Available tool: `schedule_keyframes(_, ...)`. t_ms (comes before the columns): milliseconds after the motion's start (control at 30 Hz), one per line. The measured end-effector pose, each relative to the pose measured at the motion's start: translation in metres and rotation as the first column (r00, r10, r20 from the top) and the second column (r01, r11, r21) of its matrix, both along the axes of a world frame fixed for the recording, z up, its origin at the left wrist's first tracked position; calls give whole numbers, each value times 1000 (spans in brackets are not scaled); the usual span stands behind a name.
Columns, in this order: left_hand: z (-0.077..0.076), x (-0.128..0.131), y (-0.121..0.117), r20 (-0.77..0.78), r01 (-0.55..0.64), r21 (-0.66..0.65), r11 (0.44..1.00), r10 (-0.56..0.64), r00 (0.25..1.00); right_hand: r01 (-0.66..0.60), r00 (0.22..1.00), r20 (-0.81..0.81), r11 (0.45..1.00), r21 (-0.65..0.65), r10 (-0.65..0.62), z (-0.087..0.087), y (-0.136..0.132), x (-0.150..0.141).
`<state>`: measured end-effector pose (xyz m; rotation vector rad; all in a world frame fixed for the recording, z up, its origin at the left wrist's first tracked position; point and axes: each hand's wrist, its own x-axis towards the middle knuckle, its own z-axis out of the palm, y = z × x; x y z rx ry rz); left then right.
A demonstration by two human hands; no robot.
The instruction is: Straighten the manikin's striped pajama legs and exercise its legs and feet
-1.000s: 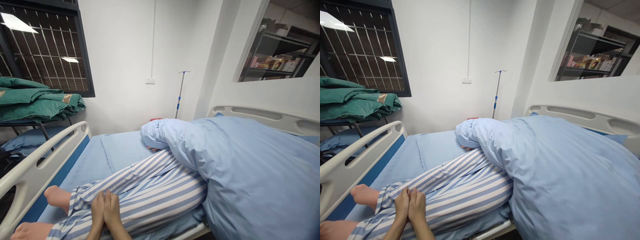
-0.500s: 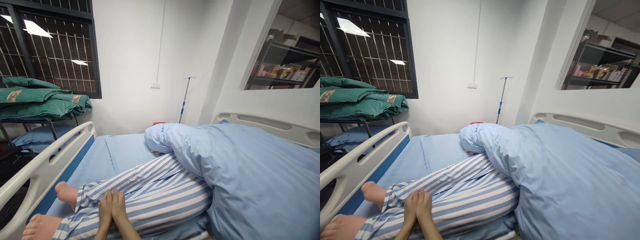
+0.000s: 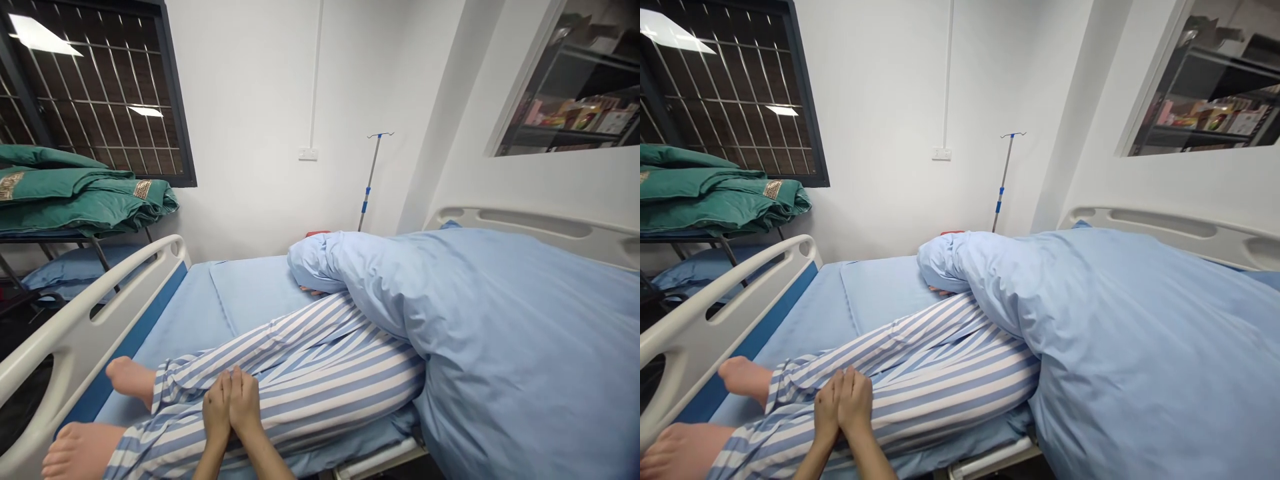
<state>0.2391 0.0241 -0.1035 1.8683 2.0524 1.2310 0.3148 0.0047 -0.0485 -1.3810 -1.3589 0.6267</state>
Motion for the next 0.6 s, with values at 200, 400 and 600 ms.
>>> schedule_keyframes(200,7,1,-1,-24,38,-67,997,-40,999,-37,998,-57,999,-8,36,-4,-1,3)
schedule_keyframes(400,19,-1,2,168,154,-115,981,-133,977,-16,994,-111,1000,-11,15,-4,0,3)
schedule_keyframes(600,62,7,2,431,290,-121,949,-213,877,-17,989,-145,1000,24,20,-5,3,3)
